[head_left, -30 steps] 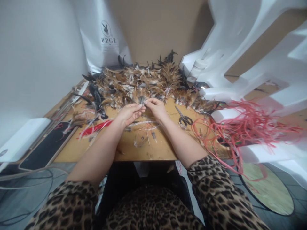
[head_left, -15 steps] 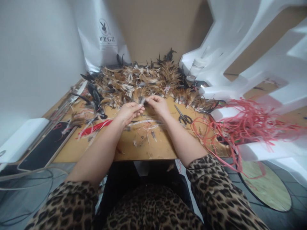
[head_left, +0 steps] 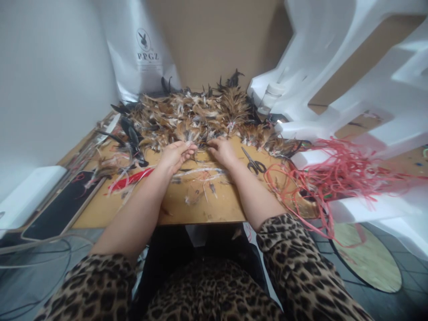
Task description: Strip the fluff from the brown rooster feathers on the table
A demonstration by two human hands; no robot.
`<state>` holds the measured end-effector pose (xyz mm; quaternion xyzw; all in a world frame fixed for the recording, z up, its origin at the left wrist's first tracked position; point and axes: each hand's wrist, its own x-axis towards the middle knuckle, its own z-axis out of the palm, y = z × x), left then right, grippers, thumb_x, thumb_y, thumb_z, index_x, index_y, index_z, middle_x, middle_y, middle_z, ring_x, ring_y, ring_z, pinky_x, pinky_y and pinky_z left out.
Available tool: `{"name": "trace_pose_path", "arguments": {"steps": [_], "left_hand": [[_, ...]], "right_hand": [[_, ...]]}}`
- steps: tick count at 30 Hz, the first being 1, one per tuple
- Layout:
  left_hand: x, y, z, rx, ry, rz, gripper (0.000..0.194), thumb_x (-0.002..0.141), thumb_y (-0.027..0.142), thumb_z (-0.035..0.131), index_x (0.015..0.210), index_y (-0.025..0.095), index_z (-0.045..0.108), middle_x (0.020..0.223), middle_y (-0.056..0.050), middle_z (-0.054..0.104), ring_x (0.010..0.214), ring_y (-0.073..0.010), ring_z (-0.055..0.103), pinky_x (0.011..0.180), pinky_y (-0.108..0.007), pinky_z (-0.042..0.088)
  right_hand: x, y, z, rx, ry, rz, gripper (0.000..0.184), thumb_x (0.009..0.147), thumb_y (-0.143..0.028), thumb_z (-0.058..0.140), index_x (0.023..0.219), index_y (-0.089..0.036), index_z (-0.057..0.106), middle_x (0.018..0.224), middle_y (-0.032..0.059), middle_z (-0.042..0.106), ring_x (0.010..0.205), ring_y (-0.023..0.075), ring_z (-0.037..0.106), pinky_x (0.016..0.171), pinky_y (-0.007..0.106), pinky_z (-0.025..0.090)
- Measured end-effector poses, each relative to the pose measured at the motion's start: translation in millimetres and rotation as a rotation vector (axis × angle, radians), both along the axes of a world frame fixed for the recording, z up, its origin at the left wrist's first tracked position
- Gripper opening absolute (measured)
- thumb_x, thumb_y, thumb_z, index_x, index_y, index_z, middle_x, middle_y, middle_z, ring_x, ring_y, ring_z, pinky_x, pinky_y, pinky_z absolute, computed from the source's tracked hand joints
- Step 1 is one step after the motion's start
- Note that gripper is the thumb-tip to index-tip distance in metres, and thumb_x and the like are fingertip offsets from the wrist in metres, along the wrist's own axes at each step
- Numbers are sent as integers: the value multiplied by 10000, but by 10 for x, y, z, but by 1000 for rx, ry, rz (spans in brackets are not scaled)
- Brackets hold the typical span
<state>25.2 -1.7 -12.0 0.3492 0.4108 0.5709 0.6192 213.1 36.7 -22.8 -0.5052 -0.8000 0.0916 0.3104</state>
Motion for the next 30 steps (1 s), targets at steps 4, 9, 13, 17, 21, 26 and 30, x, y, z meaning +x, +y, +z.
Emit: {"name": "trace_pose_path", "arguments": {"steps": [4,9,13,17,21,26,30], "left_hand": [[-16,12,-12,9,-8,23,92,718,164,661,712,78,626,703,-79,683,509,-39,571,449,-105,421],[-32,18,5,2,-36,56,93,705,152,672,711,77,618,706,-78,679,519,-44,573,452,-111,421],[-35,16,12,16,-60,52,68,699,127,669,721,77,628,756,-82,684,565,-48,592,494,-115,445],[-27,-5,20,37,-70,19,56,692,113,669,705,73,632,821,-97,686,611,-62,611,520,-124,464],[-43,-7,14,71,-84,4,61,685,117,678,716,82,638,905,-103,685,680,-76,630,576,-138,488],[-93,19,5,132,-109,-23,69,687,129,681,710,88,631,973,-105,677,719,-87,640,586,-149,494],[-88,-6,45,164,-117,-53,71,690,130,679,729,84,640,962,-106,682,684,-74,631,572,-143,487]], "right_hand": [[-137,-42,-6,22,-187,4,264,777,-224,498,986,-204,658,928,73,578,881,191,529,810,307,394],[-89,-16,51,69,-184,1,230,822,-218,435,859,-170,657,904,90,571,863,198,519,773,305,382],[40,-32,148,163,-19,44,186,805,-199,465,868,-168,638,927,80,566,891,192,512,795,301,381],[48,-78,207,201,126,118,153,790,-191,483,836,-170,627,894,62,567,864,171,518,787,287,388],[-42,-132,230,104,222,211,114,763,-188,505,779,-163,615,796,37,587,773,150,521,740,273,391],[-81,-166,237,-123,355,275,121,736,-221,521,785,-143,598,712,5,586,637,107,483,632,234,381],[-69,-158,228,-204,396,281,138,715,-247,539,778,-135,590,681,-5,563,606,92,456,588,219,362]]}}
